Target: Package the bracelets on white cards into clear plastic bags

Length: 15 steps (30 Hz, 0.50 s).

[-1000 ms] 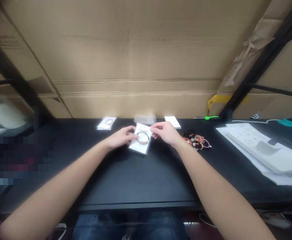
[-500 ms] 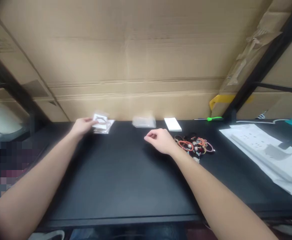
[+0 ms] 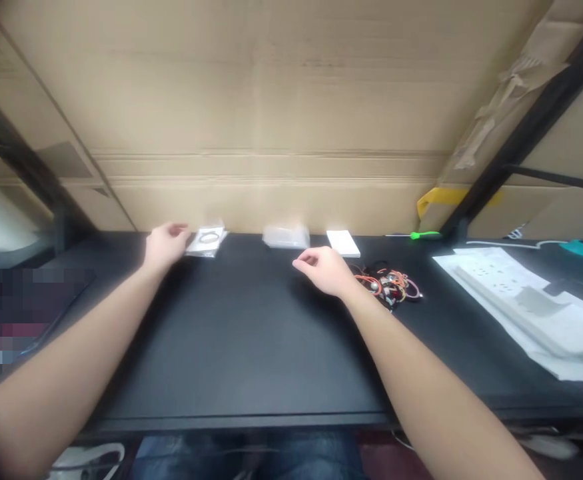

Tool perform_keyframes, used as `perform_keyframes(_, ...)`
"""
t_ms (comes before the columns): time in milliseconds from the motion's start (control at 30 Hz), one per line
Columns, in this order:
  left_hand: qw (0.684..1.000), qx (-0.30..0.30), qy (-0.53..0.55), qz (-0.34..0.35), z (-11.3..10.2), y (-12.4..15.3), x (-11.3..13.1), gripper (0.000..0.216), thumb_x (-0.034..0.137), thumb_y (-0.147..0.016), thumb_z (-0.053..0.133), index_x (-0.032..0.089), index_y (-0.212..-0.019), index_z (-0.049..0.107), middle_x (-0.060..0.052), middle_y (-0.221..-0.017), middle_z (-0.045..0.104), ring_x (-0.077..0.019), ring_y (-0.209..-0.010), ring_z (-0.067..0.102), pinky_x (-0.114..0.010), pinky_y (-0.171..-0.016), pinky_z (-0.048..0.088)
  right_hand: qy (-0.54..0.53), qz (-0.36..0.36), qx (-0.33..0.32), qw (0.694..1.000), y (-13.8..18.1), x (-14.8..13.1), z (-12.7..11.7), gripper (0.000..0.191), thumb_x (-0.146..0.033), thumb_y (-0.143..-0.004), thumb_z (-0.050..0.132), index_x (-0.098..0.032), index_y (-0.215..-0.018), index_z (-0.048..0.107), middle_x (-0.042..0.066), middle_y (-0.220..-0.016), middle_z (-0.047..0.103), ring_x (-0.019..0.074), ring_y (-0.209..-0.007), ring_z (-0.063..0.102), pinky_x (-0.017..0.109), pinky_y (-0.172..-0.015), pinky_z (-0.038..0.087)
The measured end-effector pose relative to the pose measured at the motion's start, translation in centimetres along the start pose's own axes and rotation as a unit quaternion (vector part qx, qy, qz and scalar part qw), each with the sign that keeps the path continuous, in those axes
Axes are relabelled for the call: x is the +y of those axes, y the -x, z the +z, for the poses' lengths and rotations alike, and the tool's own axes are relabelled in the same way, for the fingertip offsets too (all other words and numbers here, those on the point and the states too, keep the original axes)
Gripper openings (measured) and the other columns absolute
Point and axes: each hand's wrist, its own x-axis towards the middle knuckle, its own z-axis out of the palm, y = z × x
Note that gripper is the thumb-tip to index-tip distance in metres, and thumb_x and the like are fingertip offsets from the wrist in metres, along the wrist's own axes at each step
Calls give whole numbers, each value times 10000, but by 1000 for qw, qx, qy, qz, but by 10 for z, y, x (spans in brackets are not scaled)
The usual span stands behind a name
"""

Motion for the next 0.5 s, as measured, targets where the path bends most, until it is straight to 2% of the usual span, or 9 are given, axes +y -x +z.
perform_keyframes(100,996,-17,-71,54,4,12,18,596,631,-759,510,188,-1147,598,-152,-1125,624,-338,-1057,564,-421,-881,433,10,-5,3,1000,-1,1,0,283,-454,-789,558,-202,-770,687,35,-731,677,181,-643,600,302,-631,436)
perform_keyframes(167,988,-59,-135,52,8,21,30,731,708,-687,534,195,-1208,553,-195,-1185,573,-405,-1079,531,-486,-862,421,20,-6,7,1000,-1,1,1,290,-461,-788,557,-203,-772,687,35,-719,676,183,-635,600,305,-628,436)
perform_keyframes(300,980,-94,-171,36,15,27,39,636,583,-701,588,204,-1209,537,-195,-1163,572,-410,-1038,553,-489,-829,425,31,-9,3,999,-3,5,2,297,-471,-787,555,-204,-773,685,35,-710,676,186,-625,600,306,-611,437)
perform_keyframes(500,979,-101,-160,73,19,21,28,485,484,-749,566,241,-1168,565,-143,-1142,606,-355,-1013,583,-429,-803,452,38,-2,-11,999,-3,6,4,289,-470,-788,558,-211,-786,686,33,-722,681,183,-617,594,305,-603,434)
